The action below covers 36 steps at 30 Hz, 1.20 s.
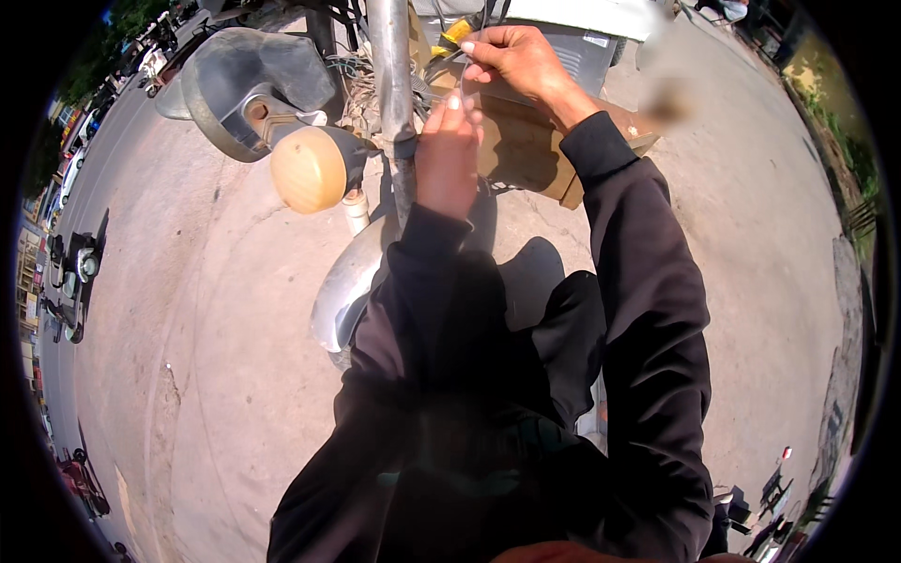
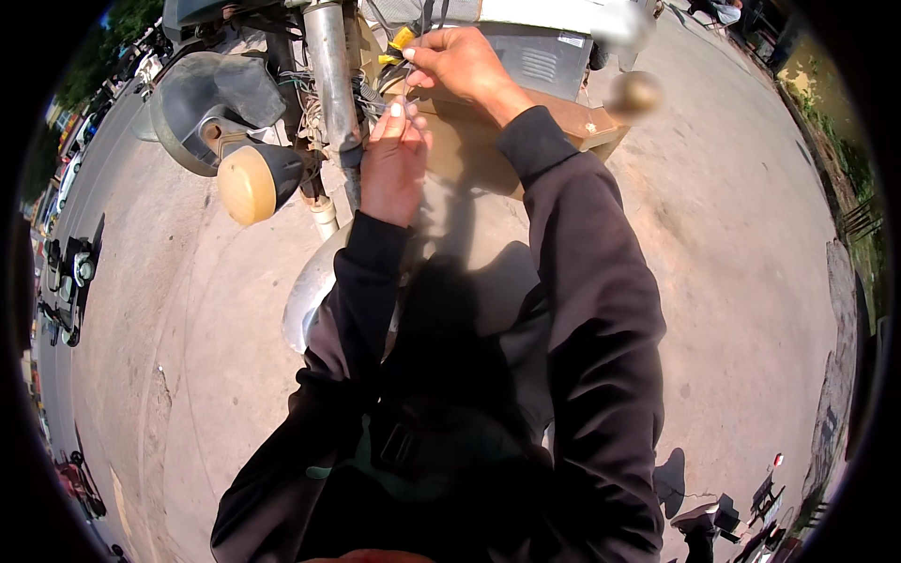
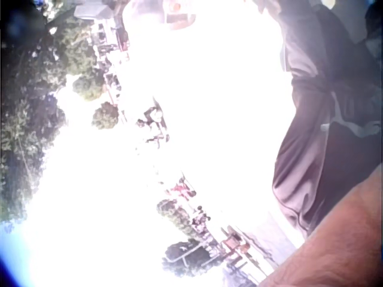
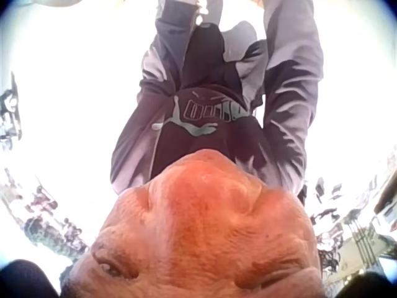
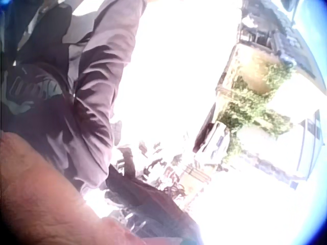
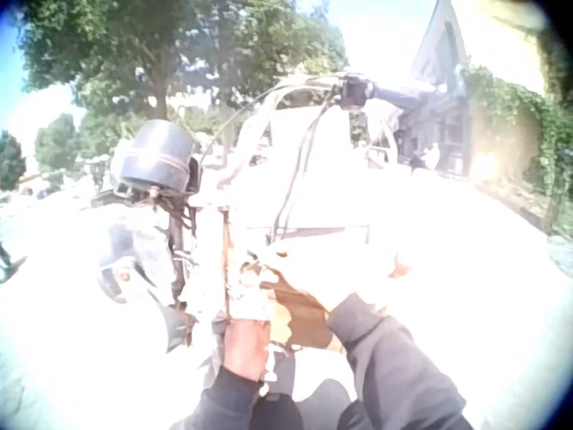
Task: The person works on the front fork of a motorcycle, using a metal rod to adjust components and a pair of scissors to cut a zip tie. They manipulate the fork assembly and secure parts while another person observes nearby.
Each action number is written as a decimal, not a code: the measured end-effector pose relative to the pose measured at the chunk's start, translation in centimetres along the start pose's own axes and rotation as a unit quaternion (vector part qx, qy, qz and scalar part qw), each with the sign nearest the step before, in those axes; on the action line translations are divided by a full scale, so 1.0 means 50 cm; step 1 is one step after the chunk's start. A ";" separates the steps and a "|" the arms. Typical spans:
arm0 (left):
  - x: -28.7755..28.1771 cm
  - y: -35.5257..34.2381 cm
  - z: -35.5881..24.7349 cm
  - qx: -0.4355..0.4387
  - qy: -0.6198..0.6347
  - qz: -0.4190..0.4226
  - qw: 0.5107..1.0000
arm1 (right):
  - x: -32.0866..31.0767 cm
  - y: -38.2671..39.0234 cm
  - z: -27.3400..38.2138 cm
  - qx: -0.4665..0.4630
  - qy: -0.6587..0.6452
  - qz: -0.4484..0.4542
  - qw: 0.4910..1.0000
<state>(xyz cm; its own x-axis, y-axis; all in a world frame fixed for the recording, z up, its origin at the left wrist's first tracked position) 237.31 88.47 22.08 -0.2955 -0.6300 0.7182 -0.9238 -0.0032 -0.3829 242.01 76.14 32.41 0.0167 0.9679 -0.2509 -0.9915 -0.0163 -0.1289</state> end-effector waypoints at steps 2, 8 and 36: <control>-0.008 -0.001 0.004 -0.009 0.010 -0.017 1.000 | 0.001 -0.003 0.003 -0.004 -0.001 0.008 1.000; -0.010 -0.010 0.022 -0.010 -0.016 -0.013 1.000 | -0.031 0.003 0.014 -0.062 0.052 -0.038 0.996; 0.068 -0.012 -0.045 0.089 0.022 -0.083 0.992 | 0.010 0.064 0.124 -0.076 -0.001 0.009 0.997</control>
<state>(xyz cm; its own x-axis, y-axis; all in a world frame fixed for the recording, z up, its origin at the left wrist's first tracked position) 236.29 88.10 26.06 -0.1561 -0.5745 0.8035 -0.9046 -0.2435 -0.3498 238.03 78.11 37.82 -0.0016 0.9676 -0.2524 -0.9604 -0.0718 -0.2692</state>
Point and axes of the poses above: each hand's wrist, its own y-axis away from the middle knuckle, its own x-axis out of the palm, z = x × y, the point moved 7 cm from there along -y, towards the middle knuckle, and after that the axes turned 14 degrees about x, right-handed, at the moved point
